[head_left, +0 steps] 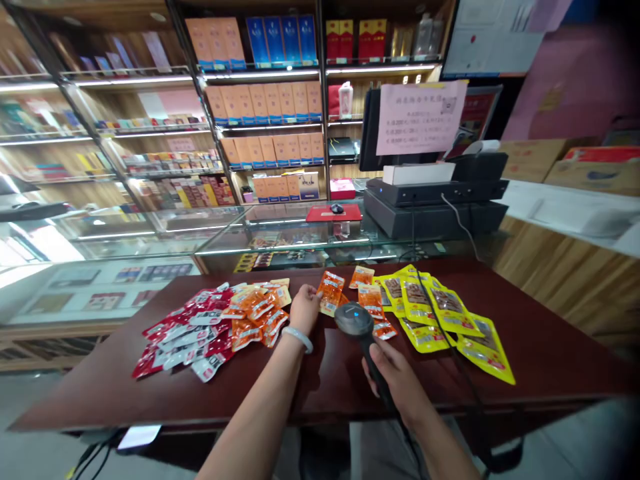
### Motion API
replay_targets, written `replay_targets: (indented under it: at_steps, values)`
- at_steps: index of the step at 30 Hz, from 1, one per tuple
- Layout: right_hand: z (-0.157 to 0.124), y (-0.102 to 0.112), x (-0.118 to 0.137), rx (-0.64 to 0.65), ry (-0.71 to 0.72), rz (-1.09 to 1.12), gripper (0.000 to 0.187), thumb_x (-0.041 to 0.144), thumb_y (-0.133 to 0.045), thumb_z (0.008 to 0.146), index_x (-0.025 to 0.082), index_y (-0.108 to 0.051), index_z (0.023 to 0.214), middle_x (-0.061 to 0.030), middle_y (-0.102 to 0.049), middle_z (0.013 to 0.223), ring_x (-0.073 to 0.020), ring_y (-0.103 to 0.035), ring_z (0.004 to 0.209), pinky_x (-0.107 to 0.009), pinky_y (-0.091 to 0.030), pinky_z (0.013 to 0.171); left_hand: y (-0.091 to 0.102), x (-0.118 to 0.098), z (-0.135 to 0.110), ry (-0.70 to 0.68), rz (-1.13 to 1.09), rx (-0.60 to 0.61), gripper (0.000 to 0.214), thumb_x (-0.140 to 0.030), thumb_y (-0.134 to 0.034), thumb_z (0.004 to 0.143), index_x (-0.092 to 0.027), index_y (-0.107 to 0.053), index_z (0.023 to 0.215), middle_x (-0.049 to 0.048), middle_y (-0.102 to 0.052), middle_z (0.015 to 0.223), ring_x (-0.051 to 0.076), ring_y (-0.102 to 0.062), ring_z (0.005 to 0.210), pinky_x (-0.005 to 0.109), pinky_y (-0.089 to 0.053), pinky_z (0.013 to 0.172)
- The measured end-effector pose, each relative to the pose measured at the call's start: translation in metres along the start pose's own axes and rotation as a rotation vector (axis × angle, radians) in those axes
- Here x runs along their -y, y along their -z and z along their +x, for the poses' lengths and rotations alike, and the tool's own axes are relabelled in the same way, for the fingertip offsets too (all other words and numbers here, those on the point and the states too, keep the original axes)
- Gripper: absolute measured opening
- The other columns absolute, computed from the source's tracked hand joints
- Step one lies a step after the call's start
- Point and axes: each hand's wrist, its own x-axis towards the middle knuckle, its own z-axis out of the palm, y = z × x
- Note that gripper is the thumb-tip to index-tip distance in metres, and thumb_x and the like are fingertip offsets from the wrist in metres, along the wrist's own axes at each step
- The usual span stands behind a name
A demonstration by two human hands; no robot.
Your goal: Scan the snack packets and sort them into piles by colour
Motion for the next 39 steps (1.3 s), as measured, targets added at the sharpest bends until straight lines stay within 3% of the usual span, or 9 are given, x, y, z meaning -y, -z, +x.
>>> replay_targets:
  at_steps: [4,8,14,19,22,25,28,35,39]
  values:
    - [0.003,-0.022,-0.005,0.033,-0.002,-0.008,0.049,0.066,-0.066,0.077,0.018,-0.054,0.081,0.0060,-0.049,0.058,-0.0056,-0.041,0.041,-0.016,-0.033,0.037,0.021,0.007,-0.011,0.006,-0.025,-0.046,0.005,-0.021,-0.056,0.085,-0.019,-0.058,0.090,0.0032,-0.067,0.079,0.013,-0.061,0.071,0.022,-0.041,0.063]
    - [0.004,-0.034,-0.007,0.074,0.007,-0.040,0.049,0.066,-0.064,0.079,0.019,-0.051,0.074,0.0068,-0.046,0.055,-0.0055,-0.040,0.041,-0.016,-0.032,0.037,0.039,0.003,-0.023,0.069,0.005,-0.034,0.009,-0.028,-0.061,0.083,-0.019,-0.058,0.085,0.0003,-0.063,0.069,0.013,-0.058,0.063,0.022,-0.036,0.057]
    - [0.002,-0.043,-0.016,0.105,-0.035,-0.094,0.045,0.061,-0.063,0.083,0.018,-0.059,0.096,0.0059,-0.049,0.061,-0.0061,-0.042,0.045,-0.016,-0.035,0.041,0.072,0.004,-0.044,-0.018,0.085,-0.111,0.010,-0.029,-0.058,0.086,-0.023,-0.058,0.094,-0.0012,-0.065,0.069,0.013,-0.059,0.061,0.022,-0.034,0.058]
    - [0.004,-0.054,-0.023,0.124,-0.080,-0.114,0.061,0.064,-0.065,0.080,0.016,-0.057,0.118,0.0050,-0.051,0.062,-0.0067,-0.043,0.046,-0.017,-0.035,0.041,0.126,0.029,-0.043,0.092,0.000,-0.254,0.023,-0.031,-0.052,0.089,-0.023,-0.057,0.109,-0.0005,-0.067,0.070,0.016,-0.062,0.061,0.024,-0.039,0.057]
    - [0.004,-0.059,-0.025,0.119,-0.107,-0.107,0.067,0.065,-0.066,0.078,0.016,-0.056,0.122,0.0045,-0.053,0.063,-0.0067,-0.043,0.046,-0.017,-0.034,0.041,0.157,0.050,-0.039,0.159,0.141,-0.345,0.030,-0.034,-0.054,0.087,-0.021,-0.057,0.115,0.0032,-0.069,0.077,0.020,-0.066,0.072,0.027,-0.043,0.064]
    - [0.004,-0.059,-0.026,0.126,-0.104,-0.102,0.066,0.065,-0.066,0.079,0.016,-0.056,0.122,0.0044,-0.053,0.063,-0.0067,-0.043,0.045,-0.018,-0.034,0.041,0.174,0.062,-0.041,0.179,0.297,-0.373,0.040,-0.036,-0.058,0.084,-0.019,-0.055,0.120,0.0098,-0.070,0.100,0.025,-0.066,0.094,0.033,-0.047,0.078]
    - [0.004,-0.056,-0.027,0.134,-0.082,-0.097,0.059,0.062,-0.065,0.081,0.016,-0.058,0.117,0.0039,-0.053,0.063,-0.0070,-0.043,0.046,-0.018,-0.035,0.042,0.177,0.065,-0.046,0.149,0.438,-0.405,0.046,-0.040,-0.061,0.082,-0.018,-0.055,0.122,0.0147,-0.063,0.119,0.029,-0.060,0.110,0.038,-0.046,0.090]
    - [-0.001,-0.031,-0.020,0.074,-0.022,-0.102,0.043,0.059,-0.063,0.085,0.018,-0.062,0.097,0.0026,-0.054,0.063,-0.0081,-0.045,0.047,-0.018,-0.036,0.042,0.156,0.042,-0.053,-0.018,0.573,-0.503,0.044,-0.040,-0.057,0.085,-0.015,-0.057,0.122,0.0158,-0.061,0.121,0.031,-0.050,0.123,0.040,-0.039,0.104]
    - [-0.002,-0.016,-0.014,-0.021,-0.016,-0.070,0.044,0.062,-0.064,0.082,0.018,-0.060,0.083,0.0020,-0.054,0.062,-0.0083,-0.046,0.047,-0.018,-0.037,0.042,0.116,0.010,-0.053,-0.229,0.549,-0.315,0.034,-0.035,-0.058,0.086,-0.021,-0.063,0.116,0.0101,-0.064,0.120,0.027,-0.054,0.116,0.039,-0.039,0.102]
